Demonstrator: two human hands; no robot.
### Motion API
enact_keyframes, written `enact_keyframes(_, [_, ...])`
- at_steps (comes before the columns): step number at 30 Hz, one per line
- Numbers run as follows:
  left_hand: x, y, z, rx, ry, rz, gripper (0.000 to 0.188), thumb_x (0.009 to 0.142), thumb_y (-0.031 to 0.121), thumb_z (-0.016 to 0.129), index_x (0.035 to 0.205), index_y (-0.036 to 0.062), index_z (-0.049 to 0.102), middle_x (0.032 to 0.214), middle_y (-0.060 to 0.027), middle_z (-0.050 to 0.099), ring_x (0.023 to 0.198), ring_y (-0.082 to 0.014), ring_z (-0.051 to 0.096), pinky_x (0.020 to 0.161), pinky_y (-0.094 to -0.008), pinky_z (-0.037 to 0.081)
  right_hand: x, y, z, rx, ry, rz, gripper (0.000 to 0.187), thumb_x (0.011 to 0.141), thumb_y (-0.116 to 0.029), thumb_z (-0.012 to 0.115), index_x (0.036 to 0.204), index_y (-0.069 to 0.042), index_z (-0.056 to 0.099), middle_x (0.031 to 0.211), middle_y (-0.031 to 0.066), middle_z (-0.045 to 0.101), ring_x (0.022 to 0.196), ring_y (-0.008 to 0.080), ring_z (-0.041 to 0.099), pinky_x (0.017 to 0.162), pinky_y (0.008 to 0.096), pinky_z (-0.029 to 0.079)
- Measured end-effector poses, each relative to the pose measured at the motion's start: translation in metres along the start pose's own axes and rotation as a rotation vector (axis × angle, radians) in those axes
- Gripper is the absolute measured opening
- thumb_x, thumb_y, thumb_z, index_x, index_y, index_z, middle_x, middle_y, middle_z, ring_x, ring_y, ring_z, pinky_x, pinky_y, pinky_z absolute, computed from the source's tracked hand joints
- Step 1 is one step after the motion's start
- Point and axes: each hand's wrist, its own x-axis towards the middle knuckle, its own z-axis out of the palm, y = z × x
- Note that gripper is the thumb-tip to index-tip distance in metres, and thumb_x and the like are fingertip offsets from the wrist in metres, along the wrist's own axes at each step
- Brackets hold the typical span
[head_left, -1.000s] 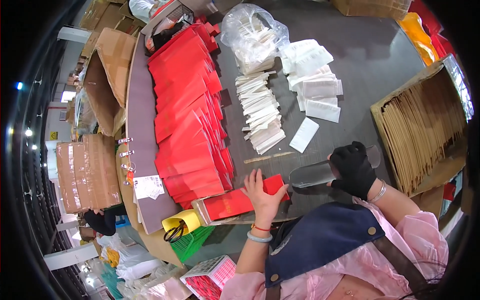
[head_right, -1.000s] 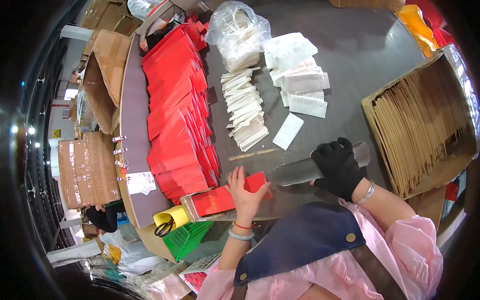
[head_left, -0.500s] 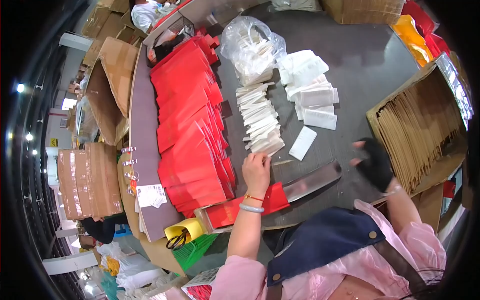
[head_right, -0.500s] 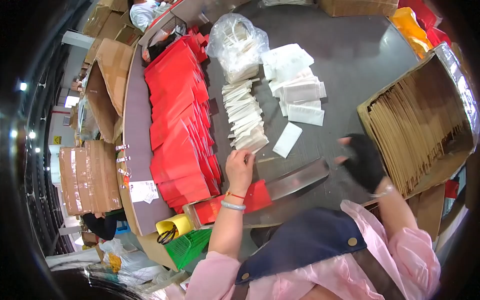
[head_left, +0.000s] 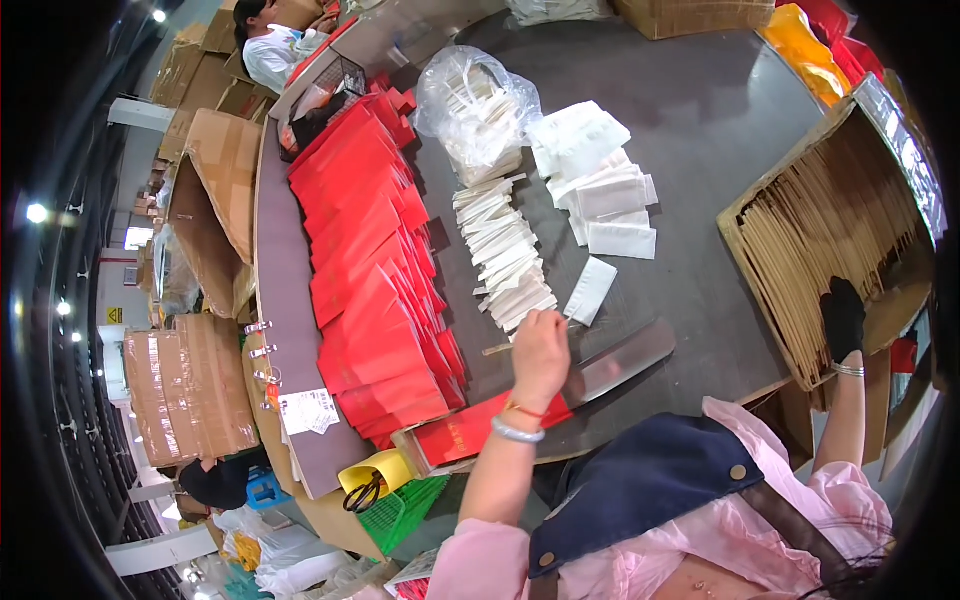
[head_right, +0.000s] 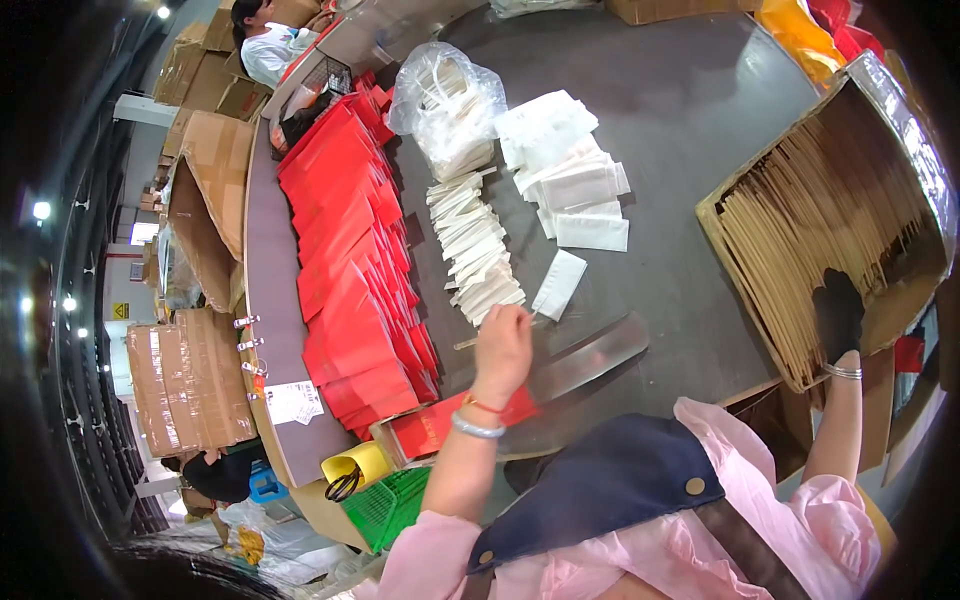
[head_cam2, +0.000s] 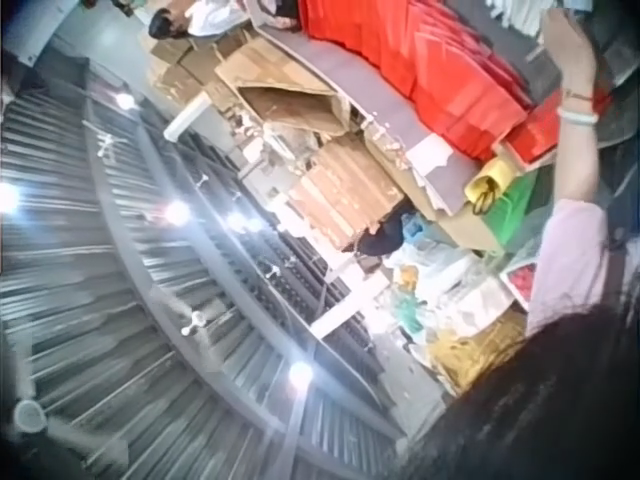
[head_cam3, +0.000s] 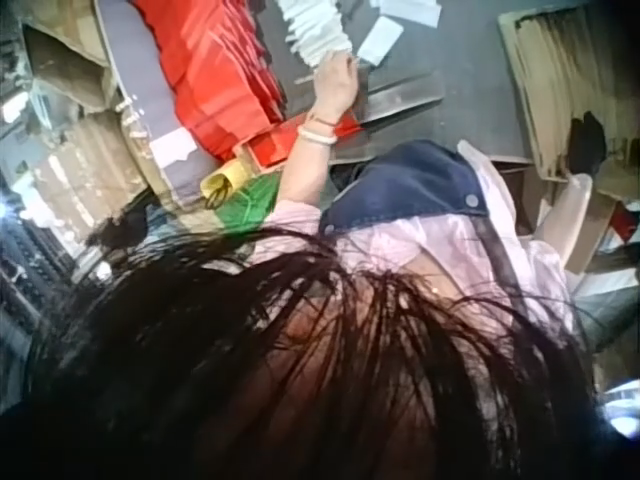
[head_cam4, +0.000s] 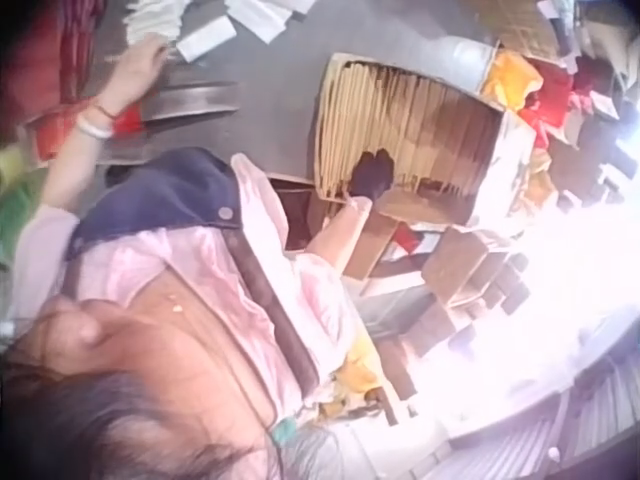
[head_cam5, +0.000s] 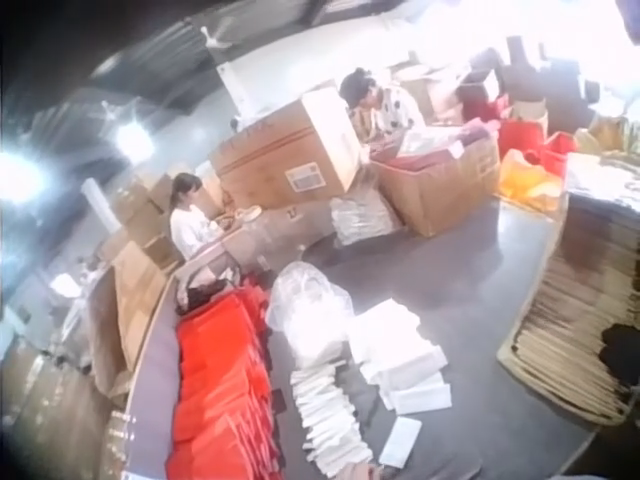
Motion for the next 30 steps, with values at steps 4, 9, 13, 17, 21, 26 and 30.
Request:
enact_keyframes(4, [0.017, 0.020, 0.029, 0.140, 0.112, -0.119, 0.021, 0.079, 0.017, 0.073, 0.089, 0.0068, 0.057, 0.086, -0.0141, 0.056, 0.084, -0.0342, 0.057, 0.071, -0.0446, 0.047, -0.001, -0.037, -0.011, 0.090, 0.018, 0.188, 0.033, 0.094, -0.019, 0.053, 0.117, 0.004, 0.061, 0.119, 0.0204, 0.063, 0.110, 0.0365, 0.059, 0.096, 0.0402, 0.045])
enact_keyframes(9, [0.022, 0.019, 0.027, 0.010, 0.022, -0.138, 0.028, 0.077, 0.018, 0.076, 0.093, 0.0041, 0.058, 0.081, -0.0134, 0.061, 0.077, -0.0333, 0.061, 0.068, -0.0417, 0.049, 0.007, -0.010, -0.010, 0.354, 0.302, 0.327, 0.035, 0.100, -0.022, 0.054, 0.124, 0.004, 0.058, 0.117, 0.0186, 0.063, 0.107, 0.0305, 0.060, 0.094, 0.0339, 0.045])
enact_keyframes(13, [0.015, 0.040, -0.017, -0.494, -0.295, -0.265, 0.026, 0.077, 0.019, 0.078, 0.089, 0.0034, 0.060, 0.073, -0.0127, 0.065, 0.063, -0.0335, 0.060, 0.061, -0.0382, 0.049, 0.001, -0.096, -0.052, 0.899, 0.015, 0.052, 0.023, 0.098, -0.011, 0.054, 0.116, 0.001, 0.061, 0.104, 0.0147, 0.065, 0.094, 0.0260, 0.060, 0.085, 0.0284, 0.045])
enact_keyframes(17, [-0.035, 0.035, -0.023, -0.005, -0.308, 0.009, 0.030, 0.069, 0.019, 0.081, 0.091, 0.0078, 0.066, 0.090, -0.0072, 0.061, 0.090, -0.0276, 0.059, 0.080, -0.0377, 0.047, 0.006, -0.232, -0.052, 0.726, -0.275, -0.571, 0.023, 0.085, -0.008, 0.062, 0.108, -0.011, 0.066, 0.079, 0.0110, 0.060, 0.077, 0.0281, 0.059, 0.070, 0.0385, 0.046])
enact_keyframes(21, [-0.060, 0.044, -0.044, -0.018, -0.065, -0.098, 0.054, 0.061, 0.019, 0.085, 0.110, 0.0091, 0.066, 0.110, -0.0086, 0.057, 0.105, -0.0303, 0.052, 0.090, -0.0421, 0.043, 0.004, -0.259, -0.028, 0.458, -0.472, -0.649, 0.024, 0.082, -0.011, 0.067, 0.106, -0.014, 0.068, 0.078, 0.0113, 0.060, 0.075, 0.0293, 0.059, 0.064, 0.0380, 0.047])
enact_keyframes(26, [-0.088, 0.026, -0.035, 0.054, -0.101, -0.027, 0.071, 0.057, 0.023, 0.087, 0.120, 0.0044, 0.060, 0.119, -0.0102, 0.055, 0.113, -0.0345, 0.047, 0.098, -0.0462, 0.038, -0.008, -0.276, 0.027, 0.398, -0.425, -0.874, 0.023, 0.080, -0.019, 0.070, 0.103, -0.021, 0.070, 0.080, 0.0125, 0.061, 0.075, 0.0307, 0.060, 0.062, 0.0408, 0.048])
enact_keyframes(30, [-0.074, 0.041, -0.026, 0.085, -0.089, -0.044, 0.074, 0.058, 0.021, 0.087, 0.124, 0.0040, 0.058, 0.122, -0.0096, 0.054, 0.113, -0.0338, 0.047, 0.098, -0.0456, 0.038, 0.004, -0.297, 0.029, 0.572, -0.163, -0.954, 0.020, 0.076, -0.009, 0.074, 0.095, -0.013, 0.069, 0.081, 0.0124, 0.063, 0.074, 0.0306, 0.062, 0.066, 0.0399, 0.051])
